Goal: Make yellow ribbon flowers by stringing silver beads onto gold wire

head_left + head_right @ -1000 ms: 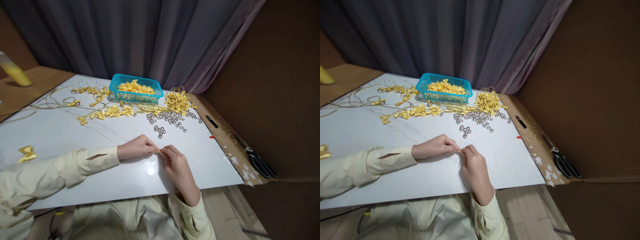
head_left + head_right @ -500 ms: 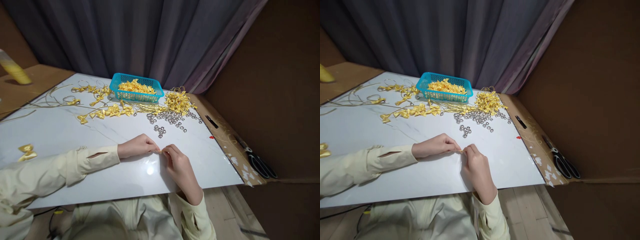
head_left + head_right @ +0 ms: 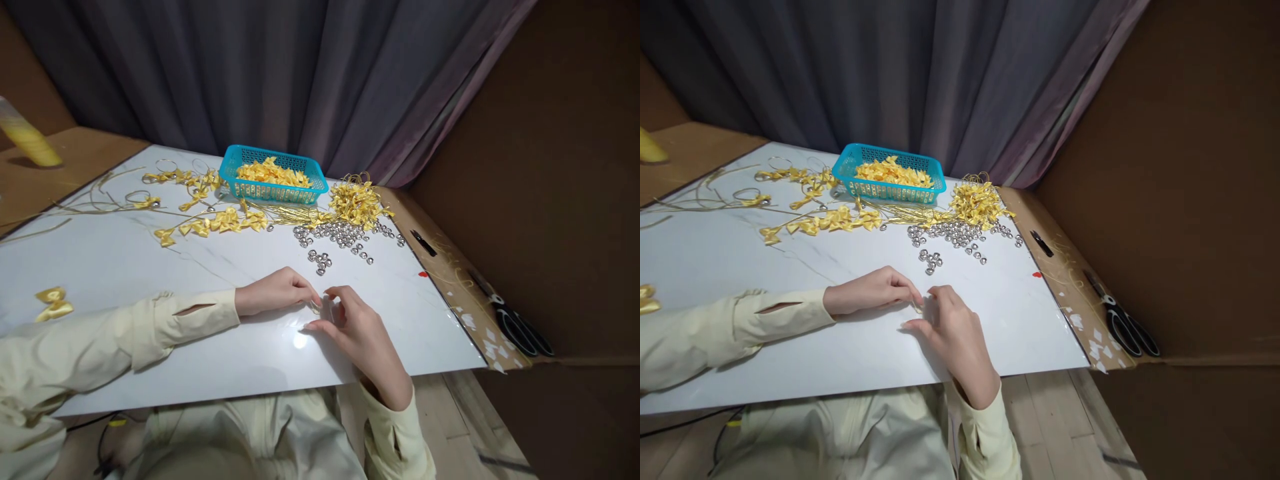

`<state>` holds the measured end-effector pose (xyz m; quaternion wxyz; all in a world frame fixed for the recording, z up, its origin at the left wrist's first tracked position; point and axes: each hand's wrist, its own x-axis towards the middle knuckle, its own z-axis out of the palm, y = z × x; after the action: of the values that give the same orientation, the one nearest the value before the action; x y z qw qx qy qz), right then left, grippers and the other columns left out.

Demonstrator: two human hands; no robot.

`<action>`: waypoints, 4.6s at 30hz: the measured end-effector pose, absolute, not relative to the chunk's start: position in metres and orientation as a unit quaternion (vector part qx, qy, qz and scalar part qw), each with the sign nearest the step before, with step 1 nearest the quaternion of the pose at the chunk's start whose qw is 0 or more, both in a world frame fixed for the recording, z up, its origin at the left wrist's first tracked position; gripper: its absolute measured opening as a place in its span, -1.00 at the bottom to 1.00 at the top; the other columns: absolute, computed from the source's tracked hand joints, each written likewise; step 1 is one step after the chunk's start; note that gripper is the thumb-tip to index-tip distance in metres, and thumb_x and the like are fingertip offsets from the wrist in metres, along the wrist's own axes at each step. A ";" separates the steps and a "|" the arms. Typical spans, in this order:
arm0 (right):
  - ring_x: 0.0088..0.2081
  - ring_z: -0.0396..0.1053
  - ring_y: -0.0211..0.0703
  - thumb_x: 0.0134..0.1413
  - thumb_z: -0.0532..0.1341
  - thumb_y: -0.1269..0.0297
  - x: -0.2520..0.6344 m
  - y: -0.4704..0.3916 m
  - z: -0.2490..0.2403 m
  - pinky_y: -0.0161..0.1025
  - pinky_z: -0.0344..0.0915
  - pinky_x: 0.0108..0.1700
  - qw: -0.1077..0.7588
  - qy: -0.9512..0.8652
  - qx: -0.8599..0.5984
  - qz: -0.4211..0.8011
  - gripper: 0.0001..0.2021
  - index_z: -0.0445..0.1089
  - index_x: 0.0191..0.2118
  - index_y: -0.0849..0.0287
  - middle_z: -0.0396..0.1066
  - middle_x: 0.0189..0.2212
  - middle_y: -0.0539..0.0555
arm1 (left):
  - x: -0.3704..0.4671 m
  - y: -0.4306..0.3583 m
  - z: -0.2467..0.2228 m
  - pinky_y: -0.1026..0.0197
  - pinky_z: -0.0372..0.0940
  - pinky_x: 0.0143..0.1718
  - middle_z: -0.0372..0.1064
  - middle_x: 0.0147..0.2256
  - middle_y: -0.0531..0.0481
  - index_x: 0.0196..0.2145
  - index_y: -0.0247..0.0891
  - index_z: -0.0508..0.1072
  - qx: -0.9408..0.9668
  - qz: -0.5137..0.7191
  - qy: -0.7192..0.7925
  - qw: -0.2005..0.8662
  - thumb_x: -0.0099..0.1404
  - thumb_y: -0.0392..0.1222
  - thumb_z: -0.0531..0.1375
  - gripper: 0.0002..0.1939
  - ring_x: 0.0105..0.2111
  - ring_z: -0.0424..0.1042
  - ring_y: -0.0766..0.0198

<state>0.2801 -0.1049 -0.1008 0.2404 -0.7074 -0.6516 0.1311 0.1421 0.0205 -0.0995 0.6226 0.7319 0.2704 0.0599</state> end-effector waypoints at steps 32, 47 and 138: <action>-0.43 0.34 -0.26 0.02 0.09 0.45 0.286 -0.101 -0.112 -0.34 0.23 -0.38 0.336 -0.599 -0.689 0.231 -0.82 0.46 -0.38 0.20 0.44 -0.43 0.03 | 0.140 0.035 -0.112 0.39 -0.35 -0.72 -0.02 -0.68 0.19 -0.36 -0.37 0.45 0.488 0.185 0.259 0.813 0.00 -0.36 0.22 -0.83 -0.73 -0.18 0.58; -0.41 0.37 -0.21 -0.01 0.13 0.32 0.296 -0.101 -0.113 -0.31 0.26 -0.37 0.354 -0.564 -0.690 0.284 -0.82 0.47 -0.40 0.24 0.48 -0.43 0.08 | 0.141 0.039 -0.112 0.47 -0.32 -0.74 -0.03 -0.66 0.19 -0.40 -0.38 0.42 0.438 0.192 0.290 0.829 0.01 -0.41 0.20 -0.87 -0.72 -0.17 0.59; -0.10 0.36 -0.11 0.16 0.17 0.24 0.518 0.012 -0.080 -0.11 0.32 -0.08 -0.039 -0.381 -0.924 -0.008 -0.70 0.34 -0.06 0.35 0.35 -0.10 0.21 | 0.185 0.001 -0.109 0.35 -0.20 -0.71 0.05 -0.69 0.22 -0.39 -0.38 0.36 0.560 -0.013 0.166 0.812 0.09 0.07 0.26 -0.60 -0.73 -0.09 0.53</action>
<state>0.5177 0.0117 -0.0802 -0.0385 -0.9236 -0.3813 -0.0078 0.1853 0.0007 -0.1091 0.8120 0.5596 0.1655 -0.0128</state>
